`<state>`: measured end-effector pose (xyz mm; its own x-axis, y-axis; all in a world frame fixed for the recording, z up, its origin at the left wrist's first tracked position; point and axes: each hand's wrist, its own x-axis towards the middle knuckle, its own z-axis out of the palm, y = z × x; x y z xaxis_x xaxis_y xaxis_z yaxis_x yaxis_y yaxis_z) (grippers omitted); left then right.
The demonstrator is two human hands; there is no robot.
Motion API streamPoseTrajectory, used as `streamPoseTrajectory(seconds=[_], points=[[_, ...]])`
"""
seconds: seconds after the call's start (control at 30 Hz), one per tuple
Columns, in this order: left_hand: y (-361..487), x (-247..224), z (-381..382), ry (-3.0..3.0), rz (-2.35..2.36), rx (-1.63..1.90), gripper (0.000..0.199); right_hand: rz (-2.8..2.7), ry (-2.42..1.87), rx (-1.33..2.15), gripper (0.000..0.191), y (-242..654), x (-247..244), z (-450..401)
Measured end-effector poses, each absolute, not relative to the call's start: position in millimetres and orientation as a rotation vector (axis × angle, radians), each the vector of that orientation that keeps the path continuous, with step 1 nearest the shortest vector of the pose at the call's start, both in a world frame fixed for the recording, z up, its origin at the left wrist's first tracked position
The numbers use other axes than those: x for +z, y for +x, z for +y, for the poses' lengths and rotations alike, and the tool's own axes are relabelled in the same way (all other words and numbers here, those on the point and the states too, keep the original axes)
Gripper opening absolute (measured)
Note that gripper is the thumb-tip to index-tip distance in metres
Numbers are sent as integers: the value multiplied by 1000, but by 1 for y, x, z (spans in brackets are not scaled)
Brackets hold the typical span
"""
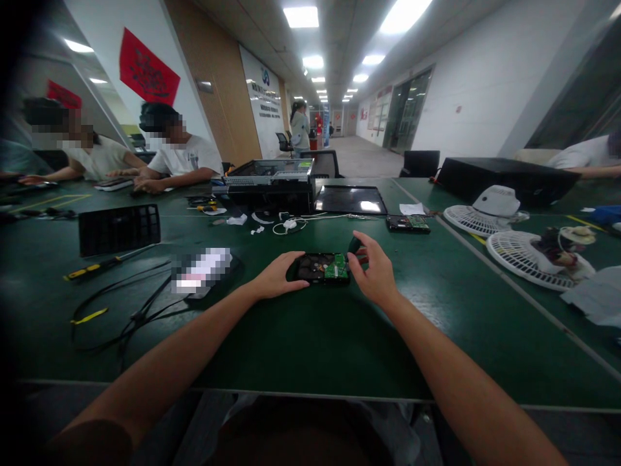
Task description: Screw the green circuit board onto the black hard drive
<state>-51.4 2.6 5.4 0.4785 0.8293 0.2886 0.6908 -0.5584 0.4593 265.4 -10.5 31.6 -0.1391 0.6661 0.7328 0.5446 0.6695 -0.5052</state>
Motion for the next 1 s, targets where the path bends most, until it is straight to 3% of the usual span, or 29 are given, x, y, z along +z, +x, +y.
streamPoseTrajectory(seconds=[0.63, 1.0], points=[[-52, 4, 3, 2471, 1255, 743, 90, -1755, -988, 183, 67, 263, 36, -14], [-53, 4, 4, 2437, 1275, 718, 91, -1769, -1000, 154, 60, 263, 36, -15]])
